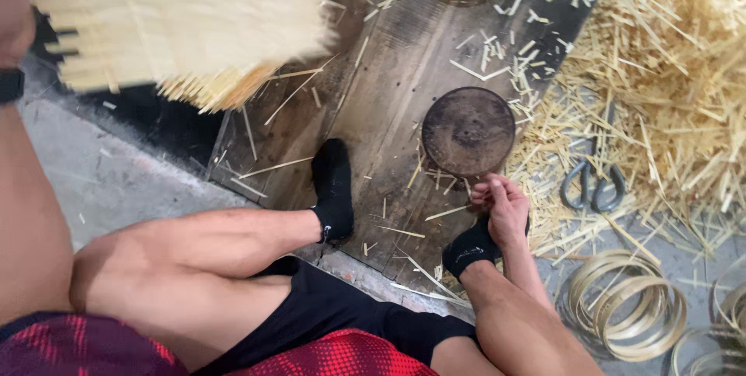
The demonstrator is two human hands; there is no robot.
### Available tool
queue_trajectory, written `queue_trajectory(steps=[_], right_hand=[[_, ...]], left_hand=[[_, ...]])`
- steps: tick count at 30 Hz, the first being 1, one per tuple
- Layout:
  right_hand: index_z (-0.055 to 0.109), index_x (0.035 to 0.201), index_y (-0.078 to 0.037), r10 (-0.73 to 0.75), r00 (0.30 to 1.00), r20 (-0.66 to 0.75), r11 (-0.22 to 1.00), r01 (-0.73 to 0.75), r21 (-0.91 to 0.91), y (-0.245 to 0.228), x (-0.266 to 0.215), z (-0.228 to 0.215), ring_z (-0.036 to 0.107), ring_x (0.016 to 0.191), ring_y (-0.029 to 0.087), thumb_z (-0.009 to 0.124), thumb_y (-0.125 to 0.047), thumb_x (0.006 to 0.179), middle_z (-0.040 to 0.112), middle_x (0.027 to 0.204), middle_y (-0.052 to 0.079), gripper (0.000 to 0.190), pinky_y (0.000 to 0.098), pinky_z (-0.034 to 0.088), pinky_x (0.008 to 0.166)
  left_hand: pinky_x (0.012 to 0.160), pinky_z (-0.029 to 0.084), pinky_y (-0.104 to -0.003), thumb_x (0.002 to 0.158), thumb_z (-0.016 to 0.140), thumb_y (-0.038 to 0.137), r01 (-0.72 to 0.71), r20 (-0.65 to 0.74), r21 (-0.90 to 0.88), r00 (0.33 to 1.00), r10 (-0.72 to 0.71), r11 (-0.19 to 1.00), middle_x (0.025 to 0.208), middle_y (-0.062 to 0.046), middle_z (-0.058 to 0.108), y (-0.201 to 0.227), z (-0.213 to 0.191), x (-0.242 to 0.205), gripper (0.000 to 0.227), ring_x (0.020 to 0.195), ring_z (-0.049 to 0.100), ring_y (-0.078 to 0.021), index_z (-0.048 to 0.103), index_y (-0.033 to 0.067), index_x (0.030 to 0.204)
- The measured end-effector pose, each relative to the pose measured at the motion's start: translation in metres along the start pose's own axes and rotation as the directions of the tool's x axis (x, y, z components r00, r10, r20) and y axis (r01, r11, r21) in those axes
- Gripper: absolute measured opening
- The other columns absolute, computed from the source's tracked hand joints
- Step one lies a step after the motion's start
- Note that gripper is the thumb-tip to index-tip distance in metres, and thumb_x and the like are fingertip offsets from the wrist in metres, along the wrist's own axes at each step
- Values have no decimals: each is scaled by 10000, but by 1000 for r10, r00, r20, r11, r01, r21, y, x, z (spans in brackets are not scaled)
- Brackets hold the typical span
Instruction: The person weaves bamboo strips into a flat base, attaches a circular bamboo hoop, and trims the excess strips using shears.
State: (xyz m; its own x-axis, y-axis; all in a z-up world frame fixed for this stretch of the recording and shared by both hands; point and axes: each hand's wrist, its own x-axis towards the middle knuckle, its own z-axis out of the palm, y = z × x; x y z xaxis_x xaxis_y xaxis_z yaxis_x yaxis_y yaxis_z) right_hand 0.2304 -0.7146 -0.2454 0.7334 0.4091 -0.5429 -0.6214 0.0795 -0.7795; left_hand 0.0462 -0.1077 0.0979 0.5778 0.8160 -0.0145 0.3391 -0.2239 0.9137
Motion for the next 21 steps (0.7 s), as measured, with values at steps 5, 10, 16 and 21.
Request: queue_trajectory(steps=[5, 10, 16, 21], right_hand=[[676, 1212, -20, -179, 971, -158, 983, 181, -1, -54, -2, -5, 642, 826, 163, 569, -313, 1055, 693, 941, 93, 349, 296, 528, 705], [691, 1030, -61, -69, 990, 125, 847, -8, 532, -92, 18, -9, 662, 840, 153, 458, -561, 983, 725, 952, 30, 553, 343, 580, 785], [670, 999, -2, -49, 983, -178, 968, 3, -251, -75, 57, 12, 584, 667, 81, 783, -65, 868, 668, 816, 21, 184, 239, 471, 581], [687, 954, 17, 9, 968, -249, 981, -58, -188, -77, 53, 13, 639, 643, 80, 833, -32, 826, 708, 797, 56, 199, 205, 509, 554]], left_hand=[[738, 644, -290, 908, 809, 159, 48, 520, -15, 853, -33, 999, 960, -87, 784, 39, 158, -26, 218, 838, 766, -140, 734, 6, 1044], [778, 649, -323, 832, 799, 81, 344, 592, -70, 770, -239, 936, 1047, -146, 750, -44, 332, -81, 515, 883, 752, -183, 583, -29, 1286], [850, 628, -292, 766, 916, 28, 396, 636, 21, 703, -318, 918, 1124, -113, 736, -163, 395, -92, 579, 954, 737, -143, 598, -10, 1249], [806, 654, -328, 685, 876, 9, 511, 630, 87, 636, -445, 855, 1057, -114, 753, -162, 398, -87, 645, 908, 757, -191, 589, 15, 1262]])
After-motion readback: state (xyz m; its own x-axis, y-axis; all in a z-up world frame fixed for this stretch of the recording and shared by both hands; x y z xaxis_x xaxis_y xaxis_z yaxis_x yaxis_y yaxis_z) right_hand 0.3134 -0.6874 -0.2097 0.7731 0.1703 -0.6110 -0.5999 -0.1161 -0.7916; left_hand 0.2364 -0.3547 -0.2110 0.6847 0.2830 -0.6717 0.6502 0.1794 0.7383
